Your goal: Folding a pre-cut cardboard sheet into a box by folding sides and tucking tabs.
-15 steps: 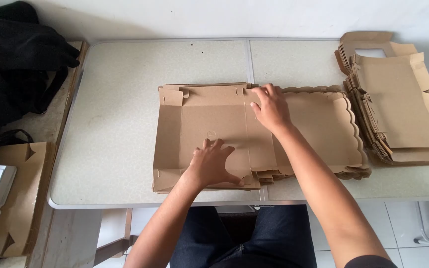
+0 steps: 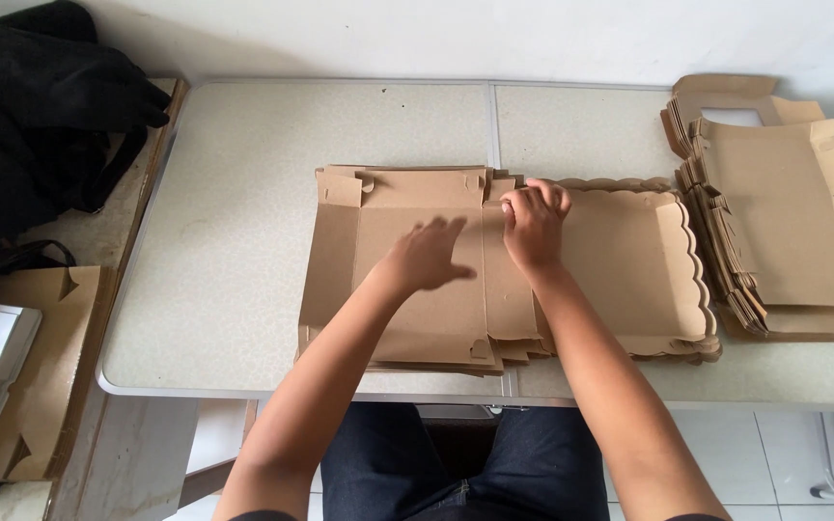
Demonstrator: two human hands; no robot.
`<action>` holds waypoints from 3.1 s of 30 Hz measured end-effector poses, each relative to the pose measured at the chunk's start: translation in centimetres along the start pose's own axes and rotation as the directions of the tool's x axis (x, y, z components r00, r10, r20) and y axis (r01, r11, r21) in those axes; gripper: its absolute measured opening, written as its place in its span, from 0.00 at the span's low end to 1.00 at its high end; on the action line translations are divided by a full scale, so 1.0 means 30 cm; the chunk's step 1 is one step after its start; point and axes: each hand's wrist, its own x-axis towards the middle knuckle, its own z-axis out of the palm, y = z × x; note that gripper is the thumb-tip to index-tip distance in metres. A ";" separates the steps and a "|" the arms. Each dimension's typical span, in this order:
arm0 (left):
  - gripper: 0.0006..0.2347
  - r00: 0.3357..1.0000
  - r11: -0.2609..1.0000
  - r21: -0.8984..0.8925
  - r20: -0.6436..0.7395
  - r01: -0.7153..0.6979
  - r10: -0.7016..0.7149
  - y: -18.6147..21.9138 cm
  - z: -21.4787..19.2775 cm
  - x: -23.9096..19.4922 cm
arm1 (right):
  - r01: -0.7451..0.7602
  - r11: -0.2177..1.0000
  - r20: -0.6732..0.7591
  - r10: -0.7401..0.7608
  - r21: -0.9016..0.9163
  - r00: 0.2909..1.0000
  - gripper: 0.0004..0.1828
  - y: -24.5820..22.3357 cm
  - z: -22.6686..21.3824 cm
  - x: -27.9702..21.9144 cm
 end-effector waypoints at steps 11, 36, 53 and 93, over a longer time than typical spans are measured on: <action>0.32 0.820 0.968 0.242 -0.567 0.066 0.086 -0.052 0.027 0.233 | 0.048 0.995 -0.168 -0.033 0.088 0.985 0.11 -0.031 -0.061 0.023; 0.05 0.777 0.899 0.371 -0.485 -0.233 0.401 0.053 -0.118 0.291 | 0.014 0.963 -0.177 0.035 0.271 0.984 0.23 -0.072 -0.325 0.084; 0.16 0.744 0.897 -0.438 -0.619 -0.060 -0.252 -0.150 -0.632 0.159 | -0.584 0.221 0.383 0.569 0.781 0.728 0.30 0.012 -0.419 0.194; 0.28 0.835 -0.182 -0.815 -0.532 -0.550 -0.142 -0.400 0.036 0.181 | -0.411 -0.263 0.466 0.201 0.873 0.862 0.27 0.046 -0.022 0.128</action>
